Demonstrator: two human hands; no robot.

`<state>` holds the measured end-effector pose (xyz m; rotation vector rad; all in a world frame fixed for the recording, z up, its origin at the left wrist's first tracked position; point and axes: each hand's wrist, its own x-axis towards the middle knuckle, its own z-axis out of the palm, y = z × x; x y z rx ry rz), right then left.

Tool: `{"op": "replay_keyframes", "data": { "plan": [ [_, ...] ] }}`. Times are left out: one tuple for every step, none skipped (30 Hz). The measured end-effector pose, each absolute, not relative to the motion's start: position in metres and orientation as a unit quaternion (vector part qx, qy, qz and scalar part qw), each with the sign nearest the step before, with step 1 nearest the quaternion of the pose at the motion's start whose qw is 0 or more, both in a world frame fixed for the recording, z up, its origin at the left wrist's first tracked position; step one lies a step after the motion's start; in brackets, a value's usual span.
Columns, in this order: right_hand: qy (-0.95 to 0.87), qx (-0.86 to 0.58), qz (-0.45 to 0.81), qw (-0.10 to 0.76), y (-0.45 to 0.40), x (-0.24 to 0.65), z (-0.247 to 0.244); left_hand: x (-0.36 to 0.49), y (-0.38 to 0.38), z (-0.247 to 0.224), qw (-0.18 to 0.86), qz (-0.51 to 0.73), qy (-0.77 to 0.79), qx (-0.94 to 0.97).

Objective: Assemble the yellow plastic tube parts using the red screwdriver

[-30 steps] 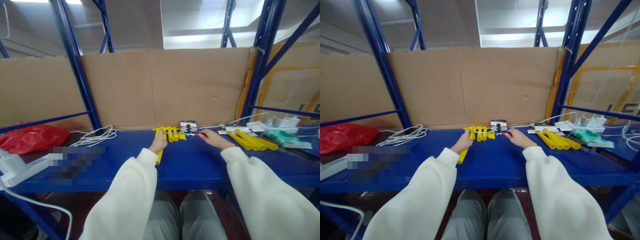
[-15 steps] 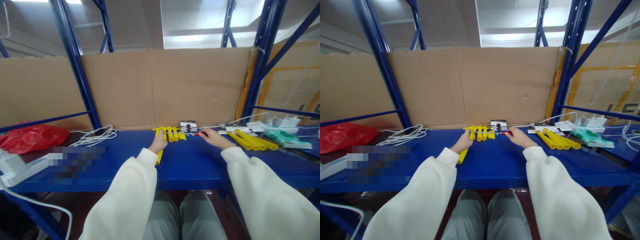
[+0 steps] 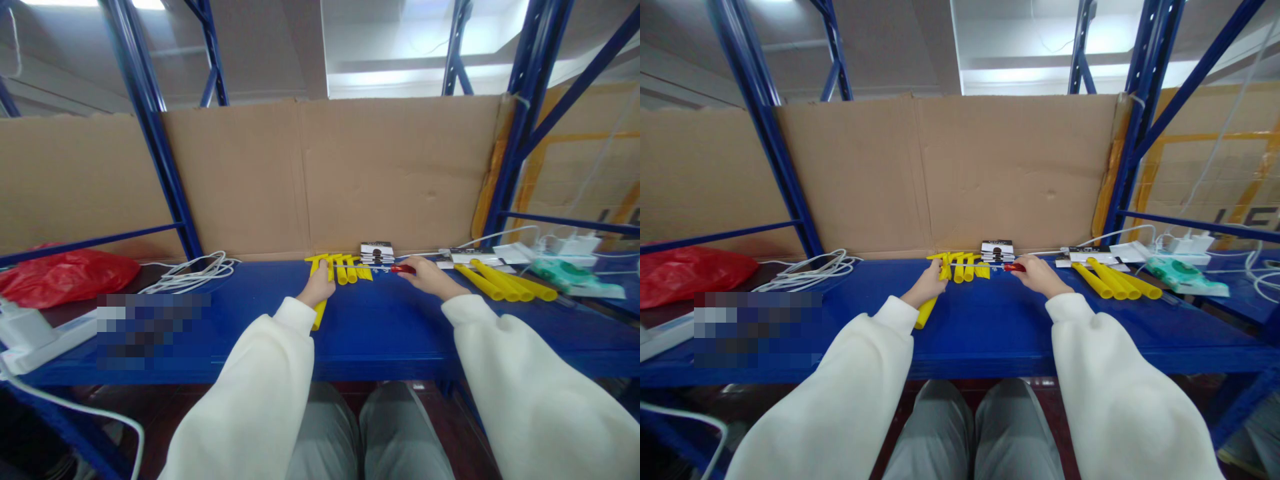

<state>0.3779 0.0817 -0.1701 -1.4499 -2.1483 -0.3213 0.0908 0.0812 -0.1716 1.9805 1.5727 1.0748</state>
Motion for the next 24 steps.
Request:
{"op": "replay_keyframes", "data": {
  "plan": [
    [-0.793, -0.538, -0.126, 0.257, 0.081, 0.378, -0.17, 0.092, 0.079, -0.171, 0.204, 0.396, 0.551, 0.706],
    [-0.79, -0.543, -0.131, 0.253, 0.08, 0.378, -0.17, 0.093, 0.078, -0.17, 0.211, 0.407, 0.542, 0.705],
    [-0.786, -0.549, -0.133, 0.25, 0.079, 0.377, -0.169, 0.094, 0.076, -0.17, 0.217, 0.415, 0.535, 0.703],
    [-0.781, -0.558, -0.132, 0.247, 0.077, 0.377, -0.169, 0.094, 0.075, -0.169, 0.221, 0.42, 0.531, 0.702],
    [-0.775, -0.568, -0.132, 0.243, 0.076, 0.376, -0.168, 0.095, 0.074, -0.169, 0.222, 0.422, 0.529, 0.702],
    [-0.769, -0.579, -0.131, 0.238, 0.075, 0.375, -0.168, 0.095, 0.073, -0.168, 0.223, 0.42, 0.529, 0.703],
    [-0.761, -0.592, -0.13, 0.231, 0.073, 0.374, -0.167, 0.095, 0.073, -0.168, 0.224, 0.416, 0.53, 0.704],
    [-0.754, -0.604, -0.131, 0.223, 0.072, 0.373, -0.166, 0.094, 0.074, -0.168, 0.224, 0.412, 0.532, 0.705],
    [-0.748, -0.613, -0.133, 0.215, 0.072, 0.373, -0.166, 0.094, 0.074, -0.168, 0.223, 0.408, 0.534, 0.707],
    [-0.745, -0.619, -0.134, 0.208, 0.071, 0.372, -0.166, 0.093, 0.075, -0.169, 0.222, 0.404, 0.536, 0.707],
    [-0.744, -0.622, -0.133, 0.204, 0.071, 0.372, -0.166, 0.093, 0.076, -0.169, 0.219, 0.402, 0.538, 0.708],
    [-0.747, -0.62, -0.128, 0.203, 0.071, 0.371, -0.166, 0.093, 0.077, -0.17, 0.217, 0.399, 0.54, 0.709],
    [-0.751, -0.616, -0.12, 0.206, 0.072, 0.371, -0.166, 0.092, 0.078, -0.17, 0.214, 0.395, 0.542, 0.71],
    [-0.756, -0.61, -0.113, 0.209, 0.072, 0.371, -0.167, 0.092, 0.079, -0.17, 0.211, 0.391, 0.545, 0.711],
    [-0.761, -0.603, -0.109, 0.212, 0.073, 0.371, -0.167, 0.092, 0.08, -0.171, 0.208, 0.386, 0.548, 0.712],
    [-0.765, -0.598, -0.11, 0.213, 0.073, 0.371, -0.167, 0.092, 0.08, -0.171, 0.205, 0.384, 0.55, 0.713],
    [-0.767, -0.595, -0.115, 0.211, 0.074, 0.371, -0.167, 0.092, 0.081, -0.172, 0.201, 0.383, 0.551, 0.714],
    [-0.77, -0.591, -0.122, 0.207, 0.075, 0.37, -0.167, 0.091, 0.082, -0.172, 0.199, 0.382, 0.551, 0.715],
    [-0.772, -0.587, -0.13, 0.204, 0.075, 0.371, -0.167, 0.091, 0.083, -0.173, 0.198, 0.382, 0.55, 0.715],
    [-0.776, -0.582, -0.138, 0.201, 0.075, 0.371, -0.166, 0.091, 0.083, -0.173, 0.198, 0.384, 0.55, 0.715],
    [-0.78, -0.575, -0.145, 0.2, 0.075, 0.371, -0.166, 0.091, 0.084, -0.174, 0.199, 0.385, 0.549, 0.714],
    [-0.783, -0.569, -0.151, 0.2, 0.074, 0.371, -0.165, 0.091, 0.084, -0.174, 0.199, 0.388, 0.549, 0.713],
    [-0.784, -0.566, -0.158, 0.2, 0.072, 0.371, -0.164, 0.091, 0.084, -0.175, 0.199, 0.391, 0.549, 0.712],
    [-0.782, -0.568, -0.162, 0.199, 0.071, 0.37, -0.163, 0.091, 0.085, -0.175, 0.198, 0.393, 0.548, 0.711]
  ]
}}
